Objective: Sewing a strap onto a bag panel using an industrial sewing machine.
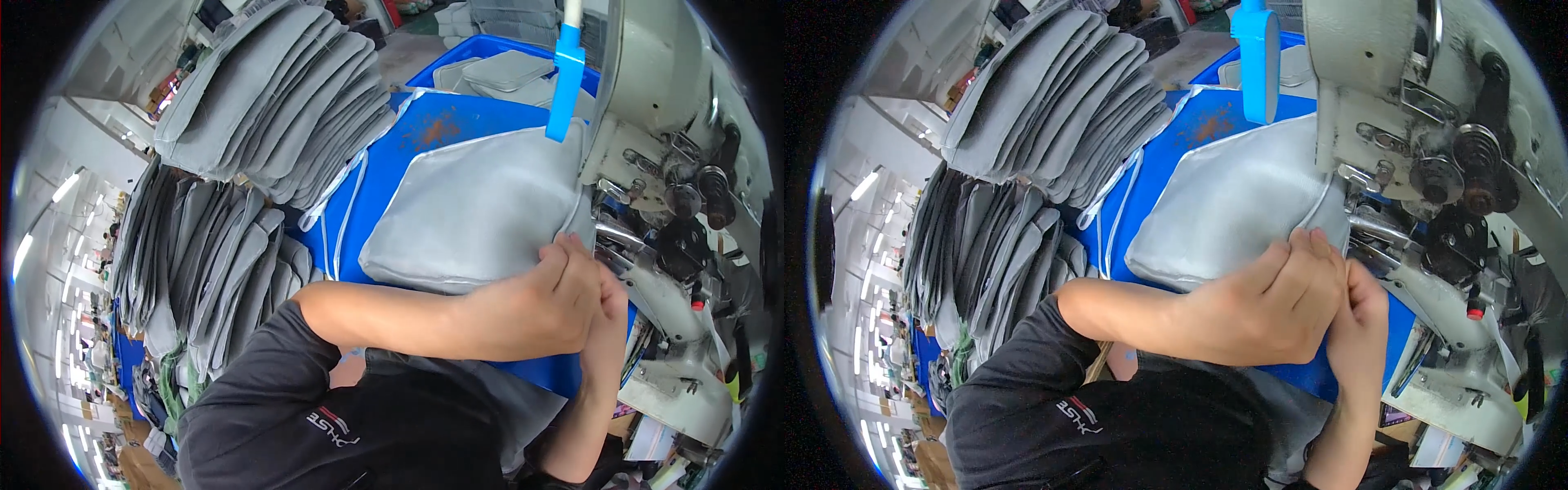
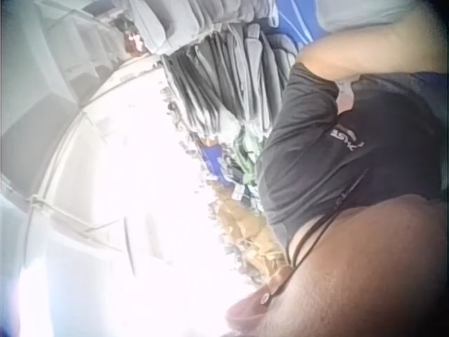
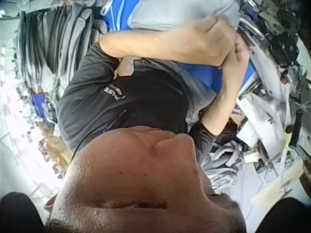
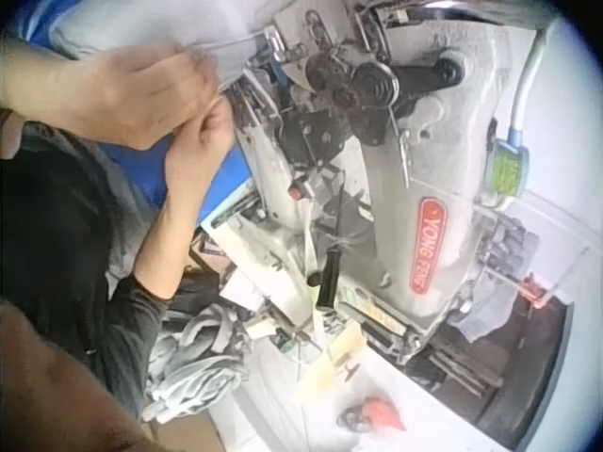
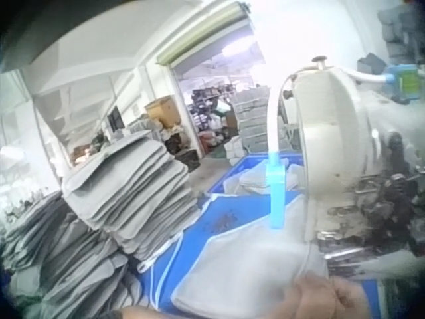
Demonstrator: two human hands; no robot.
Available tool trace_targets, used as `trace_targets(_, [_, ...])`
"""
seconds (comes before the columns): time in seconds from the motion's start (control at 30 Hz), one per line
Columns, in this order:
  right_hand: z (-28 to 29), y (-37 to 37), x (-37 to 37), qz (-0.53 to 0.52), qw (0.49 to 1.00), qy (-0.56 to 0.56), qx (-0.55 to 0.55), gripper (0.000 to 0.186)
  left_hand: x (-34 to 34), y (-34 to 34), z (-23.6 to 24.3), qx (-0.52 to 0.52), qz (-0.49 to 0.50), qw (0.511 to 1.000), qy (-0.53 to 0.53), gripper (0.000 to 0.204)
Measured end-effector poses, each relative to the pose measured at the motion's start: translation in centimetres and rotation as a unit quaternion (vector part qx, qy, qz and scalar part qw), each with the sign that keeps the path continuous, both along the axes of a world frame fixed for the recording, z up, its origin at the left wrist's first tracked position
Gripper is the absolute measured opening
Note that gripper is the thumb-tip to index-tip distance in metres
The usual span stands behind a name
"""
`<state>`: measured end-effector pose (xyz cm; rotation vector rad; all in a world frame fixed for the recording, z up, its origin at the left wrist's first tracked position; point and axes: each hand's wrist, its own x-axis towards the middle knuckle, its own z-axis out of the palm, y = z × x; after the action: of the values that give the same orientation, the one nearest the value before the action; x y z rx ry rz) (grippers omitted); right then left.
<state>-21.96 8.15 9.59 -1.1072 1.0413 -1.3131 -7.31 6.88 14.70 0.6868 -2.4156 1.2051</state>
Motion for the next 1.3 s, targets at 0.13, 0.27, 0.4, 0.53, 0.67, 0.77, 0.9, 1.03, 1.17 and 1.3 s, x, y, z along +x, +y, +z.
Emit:
trace_targets(0.13, [-1.0, -0.2, 0.0, -0.019, 0.999, 0.008, -0.026, 0.015, -0.5, -1.0, -0.7, 0.007, 0.007, 1.0, 0.009, 0.033])
trace_targets(0.27, [-1.0, -1.5, 0.7, -0.039, 0.998, -0.039, -0.039, 0.012, -1.0, -2.6, -1.1, 0.003, 0.018, 1.0, 0.024, 0.029])
trace_targets(0.4, [-0.4, -1.9, 0.9, -0.059, 0.997, 0.005, -0.058, 0.01, -0.7, -3.3, -1.2, 0.027, -0.011, 0.998, 0.06, 0.026])
trace_targets(0.53, [-0.3, -0.5, 0.8, -0.064, 0.991, 0.115, -0.016, 0.01, -0.6, -1.8, -1.7, 0.08, -0.009, 0.989, 0.128, 0.026])
trace_targets(0.67, [0.8, 1.2, 2.2, -0.03, 0.992, 0.094, 0.081, 0.018, 1.8, -1.5, -4.3, -0.015, -0.076, 0.962, 0.26, 0.027])
trace_targets(0.77, [0.5, 1.1, 3.0, -0.084, 0.985, 0.153, 0.01, 0.027, 3.4, -2.5, -3.8, -0.007, -0.15, 0.973, 0.173, 0.023])
trace_targets(0.9, [-0.1, 1.2, 3.5, -0.106, 0.986, 0.132, 0.0, 0.023, 3.1, -3.3, -1.0, -0.036, -0.159, 0.984, 0.065, 0.025])
trace_targets(1.03, [-0.4, 1.2, 3.5, -0.102, 0.99, 0.096, 0.004, 0.019, 2.5, -2.8, 0.0, -0.049, -0.095, 0.994, -0.029, 0.033])
trace_targets(1.17, [-1.8, 0.9, 3.3, -0.122, 0.976, 0.144, -0.113, 0.014, 2.0, -2.0, 0.0, -0.042, -0.049, 0.996, -0.067, 0.035])
trace_targets(1.3, [-1.8, 0.2, 3.2, -0.127, 0.965, 0.146, -0.176, 0.01, 1.2, -2.0, -0.8, -0.046, -0.037, 0.997, -0.058, 0.035])
